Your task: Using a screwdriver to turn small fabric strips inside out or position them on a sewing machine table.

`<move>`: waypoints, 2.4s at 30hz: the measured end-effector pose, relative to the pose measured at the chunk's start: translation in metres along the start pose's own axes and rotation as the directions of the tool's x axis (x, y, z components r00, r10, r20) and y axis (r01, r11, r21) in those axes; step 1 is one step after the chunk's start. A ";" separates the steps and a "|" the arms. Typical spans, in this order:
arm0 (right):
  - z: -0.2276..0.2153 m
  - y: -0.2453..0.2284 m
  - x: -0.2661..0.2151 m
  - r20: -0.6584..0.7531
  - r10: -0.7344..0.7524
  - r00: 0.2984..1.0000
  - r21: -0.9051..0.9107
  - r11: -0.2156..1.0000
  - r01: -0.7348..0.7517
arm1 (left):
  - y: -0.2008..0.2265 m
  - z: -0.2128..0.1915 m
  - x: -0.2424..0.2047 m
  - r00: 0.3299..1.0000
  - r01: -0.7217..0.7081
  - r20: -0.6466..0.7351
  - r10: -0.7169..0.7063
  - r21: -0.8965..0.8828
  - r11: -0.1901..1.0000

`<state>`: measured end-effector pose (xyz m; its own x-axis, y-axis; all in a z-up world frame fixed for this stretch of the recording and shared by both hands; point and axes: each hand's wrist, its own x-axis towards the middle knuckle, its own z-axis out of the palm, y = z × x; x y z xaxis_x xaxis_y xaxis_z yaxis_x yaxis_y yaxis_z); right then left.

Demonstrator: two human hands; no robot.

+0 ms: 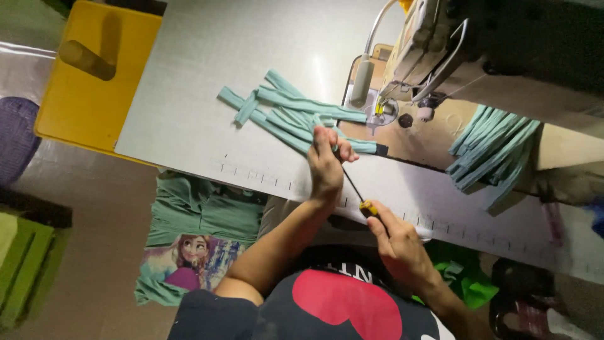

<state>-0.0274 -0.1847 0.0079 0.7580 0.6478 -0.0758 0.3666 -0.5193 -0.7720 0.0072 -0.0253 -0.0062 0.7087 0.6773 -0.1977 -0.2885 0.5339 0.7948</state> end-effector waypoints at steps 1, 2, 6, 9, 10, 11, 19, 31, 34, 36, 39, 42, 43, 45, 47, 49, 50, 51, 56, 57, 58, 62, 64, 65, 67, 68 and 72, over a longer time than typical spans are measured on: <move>-0.001 -0.010 0.000 0.094 0.178 0.980 0.175 0.966 -0.192 | -0.002 -0.006 -0.002 1.000 -0.015 0.027 0.015 0.012 1.000; -0.003 -0.019 0.000 0.213 0.330 0.919 0.322 0.865 -0.385 | -0.004 -0.012 -0.004 0.998 -0.031 0.054 0.029 0.023 0.999; 0.028 0.002 0.008 0.162 0.148 0.976 0.798 0.562 -0.218 | -0.007 -0.016 -0.023 0.987 -0.097 0.143 0.072 0.171 0.981; 0.025 0.003 0.011 0.120 0.093 0.988 0.863 0.482 -0.150 | 0.001 -0.032 -0.010 0.941 -0.025 0.337 -0.024 0.142 0.990; 0.028 0.019 0.005 0.119 0.079 0.990 0.828 0.542 -0.143 | 0.017 -0.036 -0.003 0.941 -0.040 0.337 -0.030 0.198 0.979; 0.034 0.034 0.000 0.125 0.065 0.990 0.791 0.596 -0.139 | 0.035 -0.043 0.003 0.943 -0.053 0.330 -0.035 0.256 0.965; 0.045 0.018 0.001 0.066 0.006 0.998 0.697 0.715 -0.050 | 0.001 -0.059 -0.032 0.869 -0.256 0.495 0.031 0.394 0.883; 0.029 -0.020 -0.001 0.045 -0.023 0.999 0.665 0.746 -0.012 | 0.021 -0.033 -0.033 0.891 -0.264 0.421 0.170 0.178 0.948; 0.028 -0.022 0.005 0.023 -0.039 0.999 0.668 0.744 0.013 | 0.010 -0.031 -0.048 0.890 -0.175 0.440 0.119 0.087 0.981; 0.023 -0.016 0.004 0.005 -0.047 0.999 0.655 0.755 0.032 | 0.022 -0.030 -0.046 0.894 -0.015 0.448 -0.002 0.035 0.999; 0.023 -0.012 -0.007 0.294 0.073 0.953 0.651 0.715 -0.255 | 0.035 -0.030 -0.043 0.899 -0.392 0.329 0.288 0.316 0.864; 0.019 -0.018 0.000 0.178 0.197 0.964 0.839 0.482 -0.254 | -0.009 -0.036 -0.060 0.855 0.109 0.516 -0.051 -0.083 0.991; 0.013 -0.018 -0.001 0.249 0.197 0.948 0.779 0.541 -0.317 | -0.006 -0.045 -0.045 0.813 -0.006 0.580 -0.057 0.107 0.994; 0.007 -0.014 -0.004 0.325 0.197 0.925 0.707 0.599 -0.376 | 0.018 -0.050 -0.028 0.772 -0.136 0.631 -0.077 0.282 0.950; 0.006 -0.005 -0.009 0.493 0.090 0.865 0.759 0.442 -0.478 | 0.060 -0.040 -0.025 0.871 -0.358 0.434 0.232 0.235 0.904; 0.006 -0.028 -0.008 0.478 0.238 0.846 0.801 0.278 -0.531 | 0.040 -0.036 -0.048 0.861 -0.329 0.477 0.175 0.260 0.908; 0.005 -0.039 -0.008 0.472 0.380 0.796 0.832 0.107 -0.544 | 0.029 -0.033 -0.060 0.846 -0.303 0.519 0.121 0.282 0.910; 0.005 -0.030 -0.008 0.466 0.380 0.799 0.835 0.110 -0.539 | 0.033 -0.037 -0.053 0.843 -0.306 0.524 0.123 0.277 0.911; 0.012 -0.006 -0.013 0.626 0.063 0.777 0.779 -0.008 -0.627 | 0.060 -0.043 -0.025 0.878 -0.346 0.444 0.180 0.328 0.879; 0.012 -0.007 -0.011 0.624 0.064 0.779 0.781 -0.007 -0.625 | 0.050 -0.041 -0.031 0.877 -0.346 0.446 0.180 0.326 0.880; 0.012 -0.007 -0.009 0.636 0.103 0.765 0.767 0.031 -0.641 | 0.041 -0.040 -0.037 0.886 -0.313 0.423 0.189 0.246 0.917; 0.009 -0.024 -0.005 0.531 0.168 0.830 0.786 0.268 -0.557 | 0.038 -0.042 -0.030 0.923 -0.277 0.346 0.165 0.303 0.912; 0.023 -0.001 -0.004 0.425 0.098 0.900 0.825 0.367 -0.430 | 0.032 -0.038 -0.030 0.941 -0.271 0.273 0.198 0.264 0.926; 0.030 0.010 -0.003 0.302 0.019 0.953 0.851 0.446 -0.278 | 0.030 -0.035 -0.029 0.952 -0.268 0.213 0.222 0.224 0.937; 0.037 0.005 0.006 0.188 -0.006 0.982 0.848 0.505 -0.159 | 0.030 -0.028 -0.043 0.948 -0.267 0.238 0.211 0.231 0.936; 0.039 0.002 0.010 0.067 -0.035 0.997 0.828 0.559 -0.036 | 0.030 -0.023 -0.049 0.943 -0.263 0.267 0.197 0.236 0.936; 0.027 -0.014 0.011 -0.096 -0.137 0.986 0.336 0.928 0.162 | 0.050 -0.026 -0.028 0.884 -0.430 0.299 0.360 0.218 0.876</move>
<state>-0.0382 -0.1553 0.0009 0.7491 0.6561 0.0920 0.2819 -0.1900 -0.9405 -0.0438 -0.0047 0.0239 0.7153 0.6390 0.2828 -0.4174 0.0661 0.9063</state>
